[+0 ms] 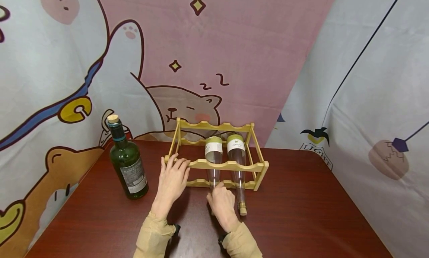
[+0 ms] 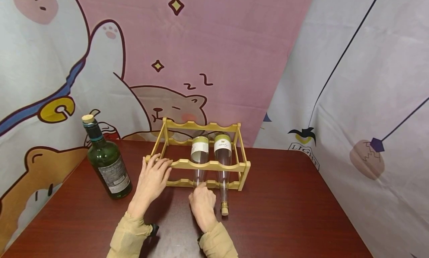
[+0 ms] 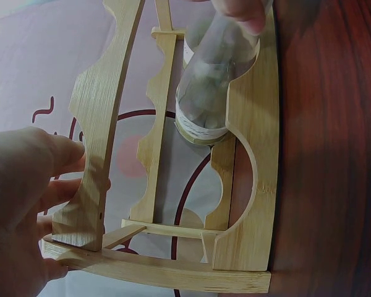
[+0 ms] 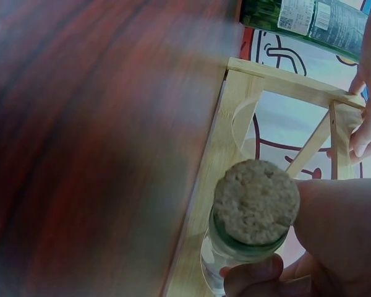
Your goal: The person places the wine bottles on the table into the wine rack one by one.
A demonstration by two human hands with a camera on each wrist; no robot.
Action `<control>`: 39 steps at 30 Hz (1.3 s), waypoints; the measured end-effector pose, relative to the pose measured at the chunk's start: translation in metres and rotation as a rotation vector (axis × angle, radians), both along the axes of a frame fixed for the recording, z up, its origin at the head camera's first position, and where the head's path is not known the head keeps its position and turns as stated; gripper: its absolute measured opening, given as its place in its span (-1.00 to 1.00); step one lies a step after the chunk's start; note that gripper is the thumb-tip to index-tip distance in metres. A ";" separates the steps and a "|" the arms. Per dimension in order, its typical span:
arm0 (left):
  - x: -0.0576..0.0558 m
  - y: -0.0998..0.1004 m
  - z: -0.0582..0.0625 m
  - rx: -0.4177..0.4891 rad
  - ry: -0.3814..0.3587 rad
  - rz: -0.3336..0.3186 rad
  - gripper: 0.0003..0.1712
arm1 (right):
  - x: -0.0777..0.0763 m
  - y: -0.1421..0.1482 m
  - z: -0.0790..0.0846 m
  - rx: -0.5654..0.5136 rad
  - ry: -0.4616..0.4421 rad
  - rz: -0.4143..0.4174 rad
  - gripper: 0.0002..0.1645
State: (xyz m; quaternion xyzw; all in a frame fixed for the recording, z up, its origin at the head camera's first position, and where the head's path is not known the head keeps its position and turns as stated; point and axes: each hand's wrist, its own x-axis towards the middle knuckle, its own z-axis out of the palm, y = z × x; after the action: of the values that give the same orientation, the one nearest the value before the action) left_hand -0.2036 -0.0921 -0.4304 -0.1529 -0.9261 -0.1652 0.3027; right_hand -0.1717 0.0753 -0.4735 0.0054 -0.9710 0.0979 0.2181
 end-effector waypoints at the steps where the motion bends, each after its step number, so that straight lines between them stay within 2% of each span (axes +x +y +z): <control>1: 0.000 0.000 0.000 0.003 0.002 -0.002 -0.75 | 0.000 0.000 0.000 -0.002 0.000 0.002 -0.58; 6: 0.000 0.000 -0.001 0.004 0.016 -0.002 -0.75 | 0.001 0.002 -0.001 -0.019 0.006 0.021 -0.56; 15: 0.001 0.000 0.001 -0.010 -0.040 0.006 -0.73 | 0.002 0.004 0.001 -0.062 -0.068 0.046 -0.60; 20: 0.001 0.000 0.001 -0.010 -0.028 0.008 -0.73 | 0.001 0.007 0.001 -0.084 -0.110 0.066 -0.61; 28: 0.000 0.000 0.001 -0.013 -0.017 0.008 -0.74 | 0.002 0.011 0.004 -0.120 -0.118 0.122 -0.64; 39: 0.000 0.000 0.001 -0.014 -0.004 0.006 -0.75 | 0.000 0.016 0.006 -0.177 -0.209 0.162 -0.63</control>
State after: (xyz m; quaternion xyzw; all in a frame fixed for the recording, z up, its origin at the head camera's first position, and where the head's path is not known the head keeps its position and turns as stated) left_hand -0.2036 -0.0920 -0.4298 -0.1521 -0.9283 -0.1580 0.3002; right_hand -0.1720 0.0914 -0.4679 0.0541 -0.9724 0.2002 0.1069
